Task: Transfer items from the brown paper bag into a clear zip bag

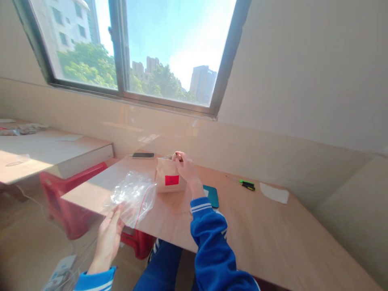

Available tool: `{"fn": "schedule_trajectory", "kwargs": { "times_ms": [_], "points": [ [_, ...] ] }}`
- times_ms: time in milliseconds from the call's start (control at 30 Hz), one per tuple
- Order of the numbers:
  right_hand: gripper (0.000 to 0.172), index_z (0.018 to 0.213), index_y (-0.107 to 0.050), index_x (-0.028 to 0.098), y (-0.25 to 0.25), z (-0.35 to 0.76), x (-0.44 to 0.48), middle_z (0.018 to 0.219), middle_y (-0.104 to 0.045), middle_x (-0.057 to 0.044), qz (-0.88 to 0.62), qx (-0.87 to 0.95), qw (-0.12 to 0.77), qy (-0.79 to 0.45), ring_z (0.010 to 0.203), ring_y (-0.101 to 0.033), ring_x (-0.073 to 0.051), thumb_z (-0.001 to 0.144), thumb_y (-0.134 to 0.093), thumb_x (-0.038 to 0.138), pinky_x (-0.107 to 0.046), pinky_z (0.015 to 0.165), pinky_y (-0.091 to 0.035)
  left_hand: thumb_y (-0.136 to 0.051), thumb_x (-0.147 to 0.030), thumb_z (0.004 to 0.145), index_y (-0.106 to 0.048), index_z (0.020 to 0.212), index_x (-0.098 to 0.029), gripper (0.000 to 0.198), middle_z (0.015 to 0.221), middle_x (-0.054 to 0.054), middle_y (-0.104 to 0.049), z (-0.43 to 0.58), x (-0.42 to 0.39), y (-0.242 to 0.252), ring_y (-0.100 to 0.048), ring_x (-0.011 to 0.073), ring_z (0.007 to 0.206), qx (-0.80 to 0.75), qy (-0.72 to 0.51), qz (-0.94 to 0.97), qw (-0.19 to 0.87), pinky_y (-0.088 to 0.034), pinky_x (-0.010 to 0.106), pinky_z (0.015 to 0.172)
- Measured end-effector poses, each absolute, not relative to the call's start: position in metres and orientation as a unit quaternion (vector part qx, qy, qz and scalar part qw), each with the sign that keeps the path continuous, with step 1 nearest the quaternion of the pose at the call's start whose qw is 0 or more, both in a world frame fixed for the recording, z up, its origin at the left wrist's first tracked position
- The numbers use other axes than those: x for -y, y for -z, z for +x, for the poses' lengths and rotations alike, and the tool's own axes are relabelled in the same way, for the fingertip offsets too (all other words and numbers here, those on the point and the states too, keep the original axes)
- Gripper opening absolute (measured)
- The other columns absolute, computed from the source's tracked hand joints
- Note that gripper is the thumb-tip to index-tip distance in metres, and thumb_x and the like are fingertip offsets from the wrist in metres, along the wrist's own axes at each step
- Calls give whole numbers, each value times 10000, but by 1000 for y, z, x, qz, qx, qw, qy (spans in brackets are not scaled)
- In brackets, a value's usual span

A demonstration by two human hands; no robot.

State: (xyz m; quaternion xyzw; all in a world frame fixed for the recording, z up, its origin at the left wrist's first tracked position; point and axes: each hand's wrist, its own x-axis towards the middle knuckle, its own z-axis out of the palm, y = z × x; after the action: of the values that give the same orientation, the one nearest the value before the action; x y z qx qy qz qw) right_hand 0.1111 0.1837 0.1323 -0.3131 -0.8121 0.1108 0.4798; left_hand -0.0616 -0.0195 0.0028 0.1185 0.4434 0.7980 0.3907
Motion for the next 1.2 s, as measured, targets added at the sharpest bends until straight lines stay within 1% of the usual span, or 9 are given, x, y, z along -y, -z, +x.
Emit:
{"fn": "schedule_trajectory", "kwargs": {
  "times_ms": [100, 167, 300, 433, 533, 633, 733, 900, 1200],
  "points": [
    [258, 1065, -624, 216, -138, 112, -179, 973, -690, -68, -343, 822, 449, -73, 911, -618, -205, 933, -432, 326, -341, 828, -474, -636, -280, 823, -648, 1072, -186, 266, 1140, 63, -692, -57, 19, -4, -682, 167, 975, -457, -785, 120, 402, -497, 271, 909],
    [264, 1018, -652, 204, -140, 112, -177, 975, -687, -86, -365, 825, 430, -31, 944, -595, -226, 934, -439, 336, -371, 874, -445, -649, -316, 812, -647, 1082, -186, 299, 1129, 67, -698, -55, 20, -5, -675, 177, 995, -468, -773, 125, 409, -486, 282, 915],
    [275, 998, -697, 228, -135, 112, -179, 1225, -606, -102, -378, 830, 410, 19, 1111, -514, -267, 936, -453, 340, -438, 974, -375, -661, -360, 794, -653, 1074, -221, 313, 1156, 64, -690, -53, 21, -7, -656, 222, 1050, -487, -756, 136, 416, -467, 356, 961],
    [320, 1182, -638, 298, -127, 116, -183, 1367, -521, -58, -354, 833, 424, -20, 1202, -475, -261, 947, -429, 354, -460, 1036, -329, -640, -374, 806, -666, 1025, -302, 233, 1179, 49, -681, -54, 23, -9, -629, 244, 1107, -500, -740, 153, 423, -477, 395, 961],
    [328, 1186, -622, 261, -123, 118, -183, 1219, -620, -65, -317, 818, 475, -68, 1162, -515, -219, 945, -426, 367, -396, 1026, -368, -639, -368, 803, -667, 1025, -303, 233, 1218, 47, -663, -55, 24, -10, -596, 263, 1159, -508, -740, 154, 413, -481, 415, 958],
    [302, 974, -686, 227, -121, 119, -181, 1082, -659, -70, -288, 809, 505, -89, 1112, -544, -203, 940, -432, 386, -354, 984, -408, -637, -365, 805, -664, 1026, -302, 231, 1191, 43, -678, -54, 25, -12, -600, 266, 1153, -507, -739, 158, 415, -477, 424, 958],
    [272, 842, -691, 219, -122, 118, -176, 1101, -648, -75, -270, 810, 510, -101, 1128, -541, -200, 916, -483, 379, -336, 960, -423, -630, -355, 812, -664, 1019, -304, 216, 1133, 45, -703, -54, 26, -14, -632, 247, 1104, -506, -737, 156, 421, -495, 394, 924],
    [160, 882, -700, 249, -128, 119, -175, 1006, -687, -36, -267, 833, 475, -95, 1033, -582, -191, 874, -550, 303, -362, 981, -386, -637, -335, 810, -677, 973, -323, 168, 1149, 31, -697, -54, 25, -14, -631, 238, 1108, -506, -736, 148, 425, -515, 376, 893],
    [122, 789, -713, 242, -135, 119, -179, 1060, -679, -37, -280, 848, 436, -112, 1048, -573, -192, 828, -628, 321, -361, 961, -381, -611, -284, 835, -665, 989, -277, 164, 1245, 43, -647, -53, 23, -13, -599, 220, 1159, -492, -745, 112, 437, -461, 368, 993]
  ]
}}
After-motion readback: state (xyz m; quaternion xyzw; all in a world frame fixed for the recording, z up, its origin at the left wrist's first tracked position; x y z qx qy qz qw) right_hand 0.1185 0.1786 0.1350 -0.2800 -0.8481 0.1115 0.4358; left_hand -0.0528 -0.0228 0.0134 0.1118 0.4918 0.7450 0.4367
